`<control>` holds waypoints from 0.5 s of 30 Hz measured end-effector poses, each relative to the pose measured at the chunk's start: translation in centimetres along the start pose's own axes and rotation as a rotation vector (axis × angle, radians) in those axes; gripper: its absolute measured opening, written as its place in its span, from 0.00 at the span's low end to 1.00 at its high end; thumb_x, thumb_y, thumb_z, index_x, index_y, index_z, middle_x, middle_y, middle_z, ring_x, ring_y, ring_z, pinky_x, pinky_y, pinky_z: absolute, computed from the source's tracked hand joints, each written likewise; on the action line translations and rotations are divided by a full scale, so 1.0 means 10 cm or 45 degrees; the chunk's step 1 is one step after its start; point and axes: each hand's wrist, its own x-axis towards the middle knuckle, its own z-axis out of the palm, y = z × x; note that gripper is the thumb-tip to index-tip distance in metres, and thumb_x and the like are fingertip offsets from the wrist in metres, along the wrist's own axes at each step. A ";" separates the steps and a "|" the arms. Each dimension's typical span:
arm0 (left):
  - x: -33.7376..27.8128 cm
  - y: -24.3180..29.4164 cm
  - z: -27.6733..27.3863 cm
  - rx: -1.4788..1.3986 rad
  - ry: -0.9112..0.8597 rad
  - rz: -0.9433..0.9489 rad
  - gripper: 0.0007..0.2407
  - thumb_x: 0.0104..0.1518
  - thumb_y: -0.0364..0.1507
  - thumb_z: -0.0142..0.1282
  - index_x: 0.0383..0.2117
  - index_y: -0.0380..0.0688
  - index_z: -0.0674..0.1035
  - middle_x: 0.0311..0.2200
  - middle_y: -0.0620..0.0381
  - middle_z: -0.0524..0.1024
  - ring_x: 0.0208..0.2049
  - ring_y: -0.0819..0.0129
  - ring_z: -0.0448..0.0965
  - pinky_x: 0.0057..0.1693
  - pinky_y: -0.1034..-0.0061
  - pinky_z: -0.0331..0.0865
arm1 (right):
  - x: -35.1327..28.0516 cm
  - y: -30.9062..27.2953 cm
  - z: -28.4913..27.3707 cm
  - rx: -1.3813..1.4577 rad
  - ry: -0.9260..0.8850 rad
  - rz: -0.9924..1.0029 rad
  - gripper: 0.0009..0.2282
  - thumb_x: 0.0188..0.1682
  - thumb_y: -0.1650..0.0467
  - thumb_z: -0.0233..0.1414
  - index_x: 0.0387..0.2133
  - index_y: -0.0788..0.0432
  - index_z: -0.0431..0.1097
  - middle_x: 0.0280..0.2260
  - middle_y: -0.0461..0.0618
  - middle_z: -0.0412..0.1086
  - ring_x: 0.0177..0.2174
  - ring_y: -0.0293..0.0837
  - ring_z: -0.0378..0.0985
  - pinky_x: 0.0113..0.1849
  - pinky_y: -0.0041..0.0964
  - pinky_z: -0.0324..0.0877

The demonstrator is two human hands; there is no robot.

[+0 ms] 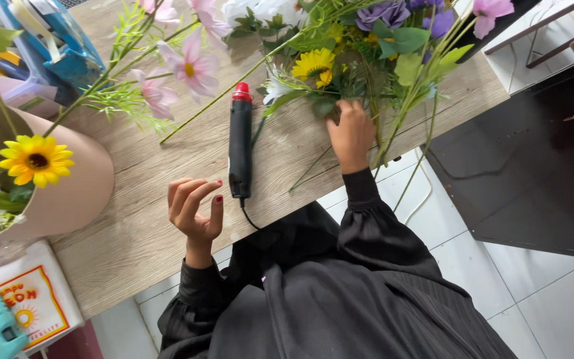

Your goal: The person uses a heat gun to shape the petals of a blue artificial flower, then repeats the process on a yellow artificial flower. The person holds the flowers by the stem and rotates them while applying heat to adjust the petal shape.

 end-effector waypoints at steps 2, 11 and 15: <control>0.01 0.06 0.10 -0.018 -0.032 0.004 0.12 0.63 0.38 0.63 0.33 0.42 0.90 0.27 0.54 0.80 0.28 0.57 0.77 0.45 0.64 0.74 | -0.05 -0.03 -0.19 0.019 0.000 -0.007 0.12 0.48 0.64 0.68 0.43 0.52 0.79 0.39 0.52 0.76 0.31 0.59 0.85 0.34 0.57 0.82; 0.14 0.30 0.25 -0.117 -0.173 -0.034 0.07 0.63 0.31 0.63 0.34 0.42 0.90 0.27 0.52 0.81 0.29 0.54 0.77 0.45 0.63 0.76 | -0.08 0.11 -0.43 0.250 -0.102 -0.068 0.04 0.53 0.67 0.65 0.35 0.53 0.81 0.41 0.53 0.70 0.37 0.67 0.83 0.40 0.61 0.79; 0.26 0.41 0.32 -0.196 -0.336 -0.205 0.05 0.62 0.30 0.62 0.35 0.47 0.89 0.31 0.55 0.82 0.34 0.54 0.80 0.48 0.63 0.76 | -0.16 0.35 -0.29 0.402 -0.043 -0.121 0.06 0.52 0.64 0.63 0.37 0.51 0.80 0.43 0.51 0.70 0.44 0.70 0.76 0.47 0.68 0.69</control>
